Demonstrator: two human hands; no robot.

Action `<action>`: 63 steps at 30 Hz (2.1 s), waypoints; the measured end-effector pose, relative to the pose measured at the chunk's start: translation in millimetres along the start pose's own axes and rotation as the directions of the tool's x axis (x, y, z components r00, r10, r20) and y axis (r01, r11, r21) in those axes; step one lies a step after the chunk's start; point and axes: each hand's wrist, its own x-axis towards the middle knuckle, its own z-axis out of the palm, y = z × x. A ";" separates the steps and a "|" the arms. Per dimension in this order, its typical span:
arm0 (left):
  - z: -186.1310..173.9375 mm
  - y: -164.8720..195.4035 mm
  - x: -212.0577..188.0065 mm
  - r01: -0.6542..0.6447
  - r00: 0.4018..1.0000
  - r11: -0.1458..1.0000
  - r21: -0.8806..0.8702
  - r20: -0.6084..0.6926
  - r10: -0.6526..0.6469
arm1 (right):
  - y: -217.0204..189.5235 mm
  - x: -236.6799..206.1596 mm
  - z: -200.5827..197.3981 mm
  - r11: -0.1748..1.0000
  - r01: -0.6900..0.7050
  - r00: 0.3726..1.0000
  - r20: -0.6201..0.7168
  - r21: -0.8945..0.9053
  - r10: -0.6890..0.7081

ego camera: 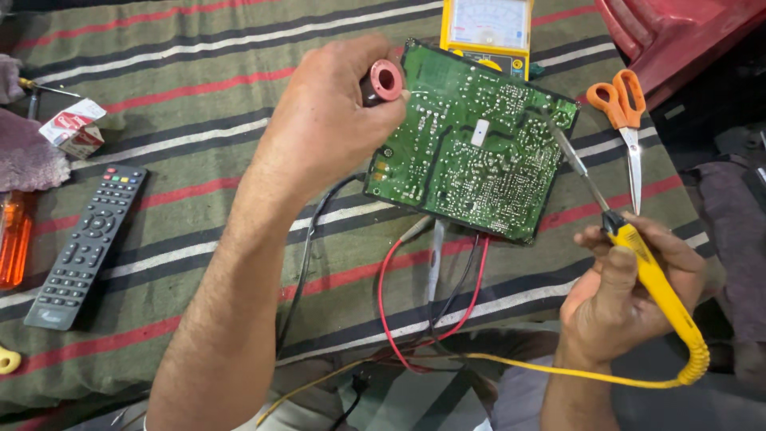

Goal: The person holds a green circuit board steady on a cloth-covered bench with one hand while using a yellow soldering iron with the other hand to solder joints on the board's underside. A multimeter sits nearby, and the person works on successive solder points across the board.

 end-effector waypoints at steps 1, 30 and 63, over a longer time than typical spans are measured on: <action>0.9 -0.4 -0.4 0.001 1.000 1.000 0.008 0.001 -0.001 | 0.2 -0.3 -0.7 1.000 0.008 1.000 0.005 -0.008 -0.008; -12.6 -0.2 3.3 0.156 0.988 0.987 0.027 -0.002 -0.156 | -0.6 -2.4 -17.5 0.998 -0.059 0.998 0.001 0.033 0.059; 28.1 1.4 11.1 0.044 0.998 0.994 0.102 0.041 -0.048 | -9.6 11.8 2.2 0.996 -0.002 0.995 0.100 -0.089 0.010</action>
